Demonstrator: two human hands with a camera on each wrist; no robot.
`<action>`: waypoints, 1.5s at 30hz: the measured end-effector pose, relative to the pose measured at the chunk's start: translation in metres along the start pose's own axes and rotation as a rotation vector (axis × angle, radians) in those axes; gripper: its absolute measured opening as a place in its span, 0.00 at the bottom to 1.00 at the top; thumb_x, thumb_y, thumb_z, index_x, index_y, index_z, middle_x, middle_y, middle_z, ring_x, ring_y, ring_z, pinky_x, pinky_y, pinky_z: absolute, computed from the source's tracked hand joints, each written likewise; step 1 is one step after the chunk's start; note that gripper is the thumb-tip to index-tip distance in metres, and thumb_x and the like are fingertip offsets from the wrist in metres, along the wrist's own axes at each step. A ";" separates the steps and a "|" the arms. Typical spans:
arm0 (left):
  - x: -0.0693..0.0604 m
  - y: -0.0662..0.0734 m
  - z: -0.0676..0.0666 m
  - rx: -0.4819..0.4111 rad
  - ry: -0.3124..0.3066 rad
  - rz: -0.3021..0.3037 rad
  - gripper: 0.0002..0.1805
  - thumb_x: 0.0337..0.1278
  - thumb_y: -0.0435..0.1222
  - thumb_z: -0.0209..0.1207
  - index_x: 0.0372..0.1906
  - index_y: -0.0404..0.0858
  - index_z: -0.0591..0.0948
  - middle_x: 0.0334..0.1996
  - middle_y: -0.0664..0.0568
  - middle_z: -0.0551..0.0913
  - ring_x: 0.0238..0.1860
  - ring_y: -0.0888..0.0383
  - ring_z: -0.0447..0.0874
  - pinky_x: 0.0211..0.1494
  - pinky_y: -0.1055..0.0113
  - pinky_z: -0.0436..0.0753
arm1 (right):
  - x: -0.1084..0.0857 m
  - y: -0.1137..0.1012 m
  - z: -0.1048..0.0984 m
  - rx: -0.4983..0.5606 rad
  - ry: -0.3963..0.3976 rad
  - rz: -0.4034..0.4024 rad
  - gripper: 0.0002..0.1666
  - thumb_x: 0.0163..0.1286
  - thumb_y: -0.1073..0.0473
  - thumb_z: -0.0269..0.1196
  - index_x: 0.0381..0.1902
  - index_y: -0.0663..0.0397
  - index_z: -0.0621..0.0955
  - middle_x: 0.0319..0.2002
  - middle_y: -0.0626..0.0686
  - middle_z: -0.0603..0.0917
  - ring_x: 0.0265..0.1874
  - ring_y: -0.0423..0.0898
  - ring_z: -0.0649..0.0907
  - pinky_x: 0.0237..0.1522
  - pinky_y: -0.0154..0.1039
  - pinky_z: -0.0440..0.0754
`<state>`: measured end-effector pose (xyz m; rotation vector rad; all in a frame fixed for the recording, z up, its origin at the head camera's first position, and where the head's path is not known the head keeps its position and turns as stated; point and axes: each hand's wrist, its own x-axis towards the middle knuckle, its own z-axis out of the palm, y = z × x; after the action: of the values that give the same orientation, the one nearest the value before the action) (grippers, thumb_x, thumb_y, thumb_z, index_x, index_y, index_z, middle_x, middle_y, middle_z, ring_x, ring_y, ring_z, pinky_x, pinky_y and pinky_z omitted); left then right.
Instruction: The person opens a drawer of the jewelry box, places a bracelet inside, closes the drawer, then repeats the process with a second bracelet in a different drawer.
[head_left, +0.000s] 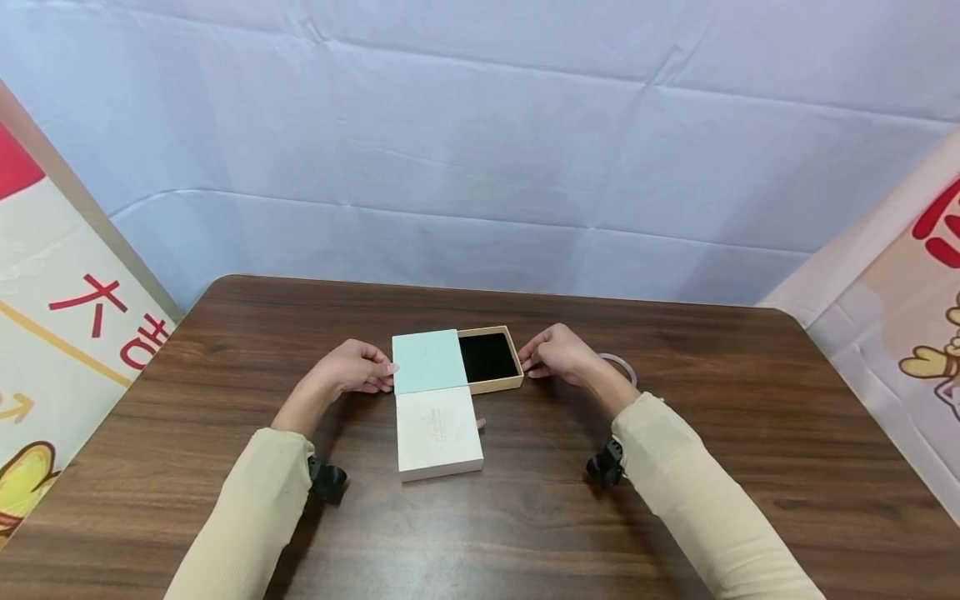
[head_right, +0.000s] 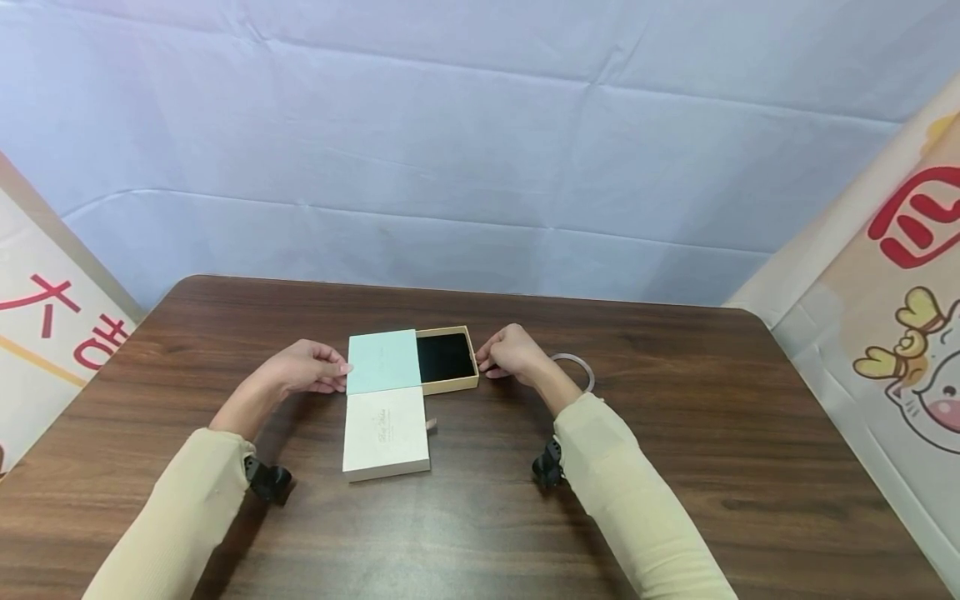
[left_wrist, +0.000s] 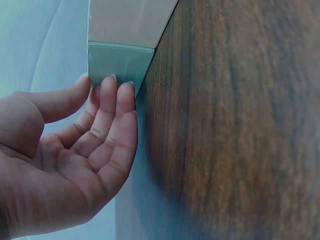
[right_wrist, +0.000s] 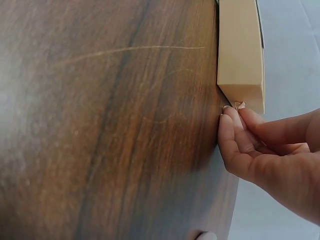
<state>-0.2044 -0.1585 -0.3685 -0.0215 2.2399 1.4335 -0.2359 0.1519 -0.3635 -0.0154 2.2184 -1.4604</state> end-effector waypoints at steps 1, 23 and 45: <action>0.000 0.000 0.000 0.000 0.000 0.000 0.10 0.61 0.32 0.54 0.37 0.26 0.76 0.29 0.45 0.81 0.30 0.58 0.81 0.41 0.62 0.80 | 0.000 0.000 0.000 0.001 -0.001 0.001 0.16 0.59 0.81 0.45 0.43 0.80 0.75 0.36 0.62 0.79 0.31 0.46 0.79 0.37 0.41 0.80; -0.001 -0.001 0.000 0.003 0.014 0.002 0.09 0.62 0.32 0.54 0.37 0.27 0.77 0.29 0.45 0.81 0.30 0.58 0.81 0.39 0.63 0.80 | -0.004 0.003 -0.006 0.027 0.005 0.010 0.19 0.61 0.80 0.40 0.46 0.81 0.73 0.35 0.61 0.78 0.31 0.46 0.79 0.39 0.41 0.79; -0.001 0.000 0.000 0.000 0.012 -0.004 0.10 0.62 0.32 0.54 0.37 0.27 0.77 0.29 0.45 0.81 0.30 0.57 0.81 0.40 0.63 0.80 | -0.004 0.005 -0.008 0.053 -0.011 0.001 0.17 0.60 0.81 0.43 0.46 0.81 0.72 0.35 0.61 0.77 0.31 0.46 0.78 0.38 0.40 0.79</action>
<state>-0.2035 -0.1589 -0.3677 -0.0351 2.2488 1.4344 -0.2341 0.1619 -0.3637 -0.0049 2.1698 -1.5151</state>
